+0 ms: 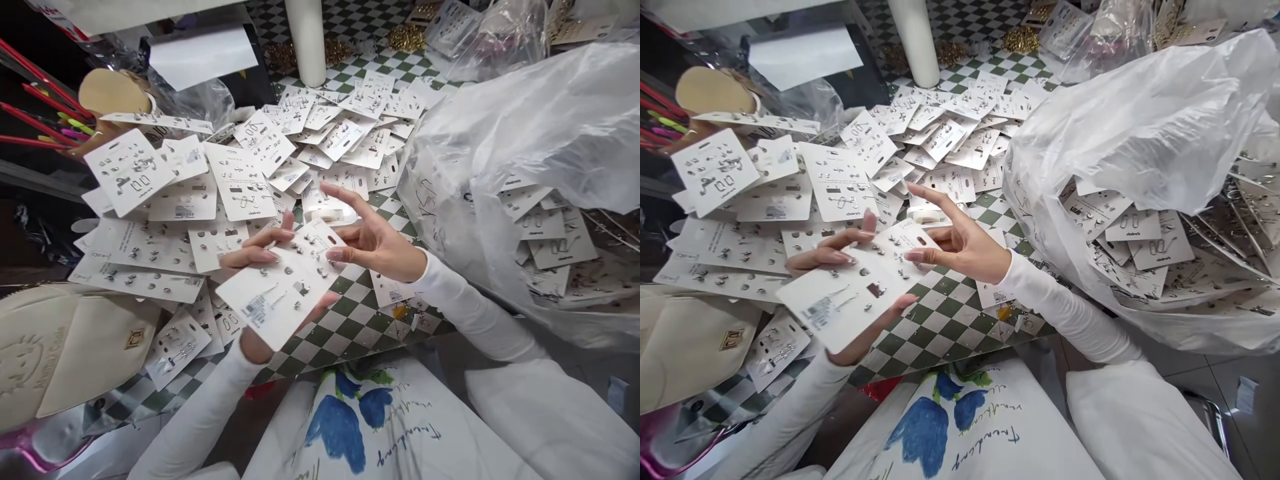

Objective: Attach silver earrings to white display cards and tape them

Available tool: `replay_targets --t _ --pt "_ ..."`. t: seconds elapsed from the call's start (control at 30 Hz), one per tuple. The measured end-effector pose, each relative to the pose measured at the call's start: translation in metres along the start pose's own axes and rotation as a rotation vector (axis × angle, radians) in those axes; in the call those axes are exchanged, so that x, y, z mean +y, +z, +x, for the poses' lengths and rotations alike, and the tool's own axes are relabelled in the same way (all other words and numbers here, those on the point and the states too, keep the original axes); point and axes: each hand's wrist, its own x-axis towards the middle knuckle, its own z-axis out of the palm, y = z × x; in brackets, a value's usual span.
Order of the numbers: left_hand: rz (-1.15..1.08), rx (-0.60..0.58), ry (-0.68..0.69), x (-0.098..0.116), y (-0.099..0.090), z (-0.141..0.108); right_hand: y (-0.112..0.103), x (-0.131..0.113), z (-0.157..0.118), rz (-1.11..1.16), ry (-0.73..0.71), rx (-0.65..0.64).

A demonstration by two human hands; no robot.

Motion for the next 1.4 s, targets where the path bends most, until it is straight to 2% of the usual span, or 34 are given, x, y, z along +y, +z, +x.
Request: replay_targets --t 0.03,0.07,0.17,0.23,0.27,0.37,0.43,0.47,0.57,0.67,0.77,0.87,1.07,1.17,1.33,1.4 --pt "-0.104 0.12 0.023 0.003 0.006 0.006 -0.002 -0.001 0.0 0.013 0.011 0.024" --pt "-0.202 0.104 0.02 0.005 0.008 0.012 -0.005 -0.004 0.0 0.001 0.007 0.07" --pt "-0.665 -0.076 -0.03 -0.003 -0.001 0.027 -0.016 -0.013 -0.001 -0.137 -0.086 0.25" --pt "-0.796 -0.176 -0.124 -0.012 -0.013 0.034 -0.021 -0.016 -0.002 -0.214 -0.149 0.312" --pt "-0.828 -0.213 -0.222 -0.016 -0.017 0.036 -0.021 -0.015 -0.001 -0.224 -0.156 0.305" --pt "-0.751 -0.336 -0.499 -0.02 -0.017 0.038 -0.015 -0.005 0.0 -0.21 -0.121 0.234" --pt "-0.763 -0.399 -0.582 -0.018 -0.006 0.035 -0.008 0.002 0.0 -0.244 -0.085 0.208" --pt "-0.773 -0.383 -0.598 -0.018 0.001 0.033 -0.006 0.004 0.0 -0.28 -0.078 0.203" --pt "-0.795 -0.313 -0.615 -0.018 0.016 0.026 -0.004 0.004 0.001 -0.424 -0.119 0.229" --pt "-0.817 -0.259 -0.633 -0.019 0.02 0.021 -0.01 0.001 0.002 -0.646 -0.265 0.254" --pt "-0.791 -0.203 -0.613 -0.018 0.02 0.017 -0.018 0.002 0.002 -0.799 -0.398 0.143" --pt "-0.784 -0.17 -0.583 -0.015 0.02 0.014 -0.021 0.006 0.001 -0.871 -0.406 0.037" --pt "-0.852 -0.148 -0.587 -0.014 0.021 0.012 -0.021 0.011 0.003 -0.992 -0.551 -0.014" --pt "-0.922 -0.237 -0.629 -0.017 0.02 0.014 -0.02 0.007 0.001 -0.961 -0.521 -0.018" --pt "-0.983 -0.526 -0.659 -0.023 0.014 0.02 -0.013 -0.005 -0.001 -0.74 -0.33 0.095" --pt "-0.95 -0.585 -0.64 -0.024 0.011 0.022 -0.011 -0.006 0.0 -0.718 -0.312 0.053"
